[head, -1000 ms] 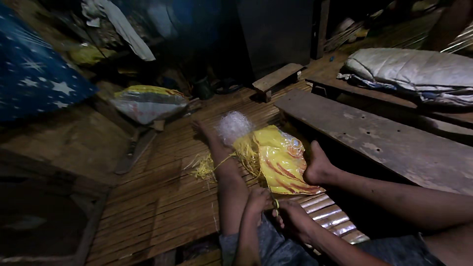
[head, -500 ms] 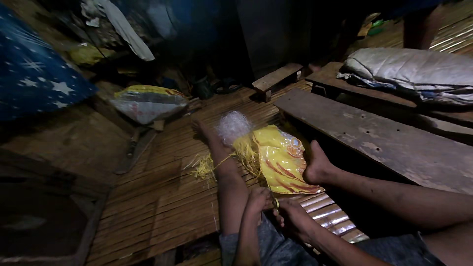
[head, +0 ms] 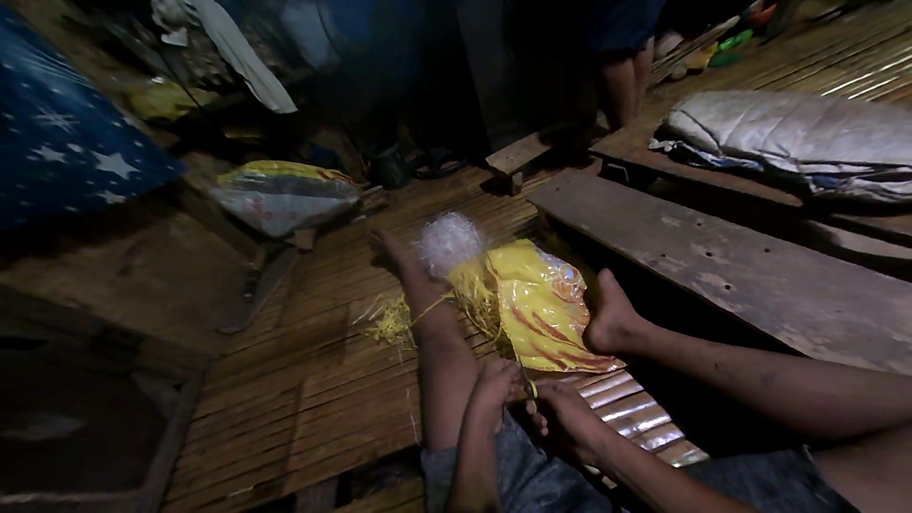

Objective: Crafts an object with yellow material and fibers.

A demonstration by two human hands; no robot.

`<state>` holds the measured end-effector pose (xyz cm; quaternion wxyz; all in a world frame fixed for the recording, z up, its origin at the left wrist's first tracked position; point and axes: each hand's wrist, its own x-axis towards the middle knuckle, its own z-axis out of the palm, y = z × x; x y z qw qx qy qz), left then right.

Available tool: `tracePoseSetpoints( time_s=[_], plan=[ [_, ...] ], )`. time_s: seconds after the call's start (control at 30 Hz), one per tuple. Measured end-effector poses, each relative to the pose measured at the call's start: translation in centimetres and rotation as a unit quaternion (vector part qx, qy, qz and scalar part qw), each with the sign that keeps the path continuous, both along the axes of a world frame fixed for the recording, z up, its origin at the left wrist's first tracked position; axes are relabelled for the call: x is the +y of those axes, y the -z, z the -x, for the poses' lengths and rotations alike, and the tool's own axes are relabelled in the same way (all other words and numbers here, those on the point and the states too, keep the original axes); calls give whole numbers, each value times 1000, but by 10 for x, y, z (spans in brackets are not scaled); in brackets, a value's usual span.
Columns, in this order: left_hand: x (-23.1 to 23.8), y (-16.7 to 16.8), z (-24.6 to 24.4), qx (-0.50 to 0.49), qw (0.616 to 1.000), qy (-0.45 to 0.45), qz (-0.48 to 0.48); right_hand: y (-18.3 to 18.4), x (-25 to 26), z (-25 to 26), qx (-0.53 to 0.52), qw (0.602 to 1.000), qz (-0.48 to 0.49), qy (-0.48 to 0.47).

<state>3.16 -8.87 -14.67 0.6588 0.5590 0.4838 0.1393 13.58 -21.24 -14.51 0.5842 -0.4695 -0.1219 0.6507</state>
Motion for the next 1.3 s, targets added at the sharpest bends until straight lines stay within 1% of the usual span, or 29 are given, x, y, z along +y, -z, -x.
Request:
tracePoseSetpoints(
  time_s=[0.27, 0.5, 0.8, 0.93, 1.03, 1.2, 1.3],
  plan=[
    [0, -2, 1, -18, 1000, 6, 4, 0, 0, -3, 0, 1000, -10, -1],
    [1, -2, 3, -34, 999, 33, 6, -1, 1, -4, -5, 1000, -9, -6],
    [4, 1, 3, -42, 998, 33, 12, 1, 2, -4, -5, 1000, -16, 3],
    [3, 0, 3, -44, 998, 29, 24, -3, 2, -4, 4, 1000, -17, 10],
    [3, 0, 3, -40, 999, 27, 25, 3, 2, -3, 18, 999, -27, 14],
    [1, -3, 2, -41, 999, 19, 28, -11, 0, -3, 12, 1000, 2, 9],
    [2, -3, 2, -41, 999, 12, 33, -10, 0, -2, 16, 1000, 7, 1]
  ],
)
